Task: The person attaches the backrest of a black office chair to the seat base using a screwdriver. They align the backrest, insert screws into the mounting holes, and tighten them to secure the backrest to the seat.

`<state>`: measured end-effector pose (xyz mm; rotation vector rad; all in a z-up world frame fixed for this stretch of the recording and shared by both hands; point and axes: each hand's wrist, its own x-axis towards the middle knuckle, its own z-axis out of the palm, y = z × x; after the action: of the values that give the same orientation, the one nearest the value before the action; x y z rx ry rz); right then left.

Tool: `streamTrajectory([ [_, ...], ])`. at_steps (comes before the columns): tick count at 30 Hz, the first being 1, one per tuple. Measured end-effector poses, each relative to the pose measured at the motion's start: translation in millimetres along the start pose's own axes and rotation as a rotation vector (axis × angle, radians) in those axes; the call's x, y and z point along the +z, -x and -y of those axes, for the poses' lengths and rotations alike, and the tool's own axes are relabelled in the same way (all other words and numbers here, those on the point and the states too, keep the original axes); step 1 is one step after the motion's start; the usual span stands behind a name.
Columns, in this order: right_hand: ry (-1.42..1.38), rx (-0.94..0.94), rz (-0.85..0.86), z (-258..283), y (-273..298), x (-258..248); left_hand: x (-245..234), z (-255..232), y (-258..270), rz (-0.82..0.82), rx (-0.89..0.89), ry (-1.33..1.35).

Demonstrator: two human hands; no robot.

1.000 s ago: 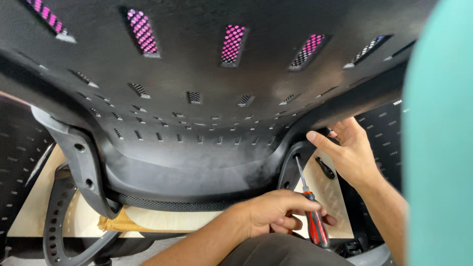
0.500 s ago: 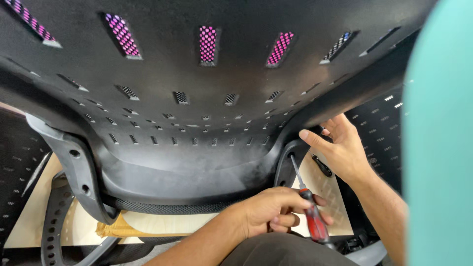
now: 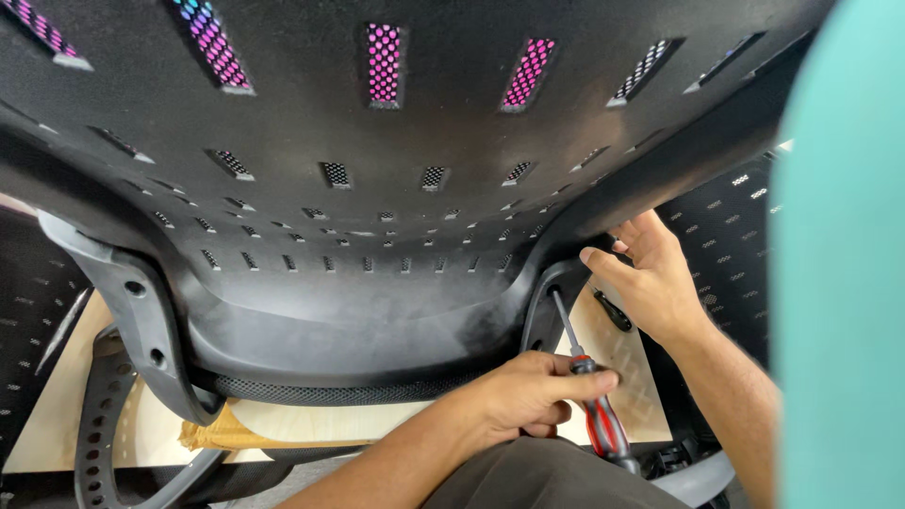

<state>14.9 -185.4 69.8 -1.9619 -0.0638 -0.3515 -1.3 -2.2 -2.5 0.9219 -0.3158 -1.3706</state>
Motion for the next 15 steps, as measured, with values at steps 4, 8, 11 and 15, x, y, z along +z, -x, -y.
streamTrajectory([
  [4,0.053,0.004,-0.004,1.8,0.3,-0.5,-0.4,-4.8,-0.3,0.069,-0.025,0.084],
  [8,0.029,0.005,0.004,-0.2,-3.0,-1.0,-9.6,-11.9,3.3,0.213,0.015,0.191],
  [11,0.008,-0.009,0.001,-1.0,-3.0,1.3,-2.0,-8.4,-3.0,0.008,0.025,-0.008],
  [15,0.010,-0.011,-0.002,-5.3,-3.5,2.2,-0.4,-3.2,-11.9,-0.006,0.010,-0.003],
])
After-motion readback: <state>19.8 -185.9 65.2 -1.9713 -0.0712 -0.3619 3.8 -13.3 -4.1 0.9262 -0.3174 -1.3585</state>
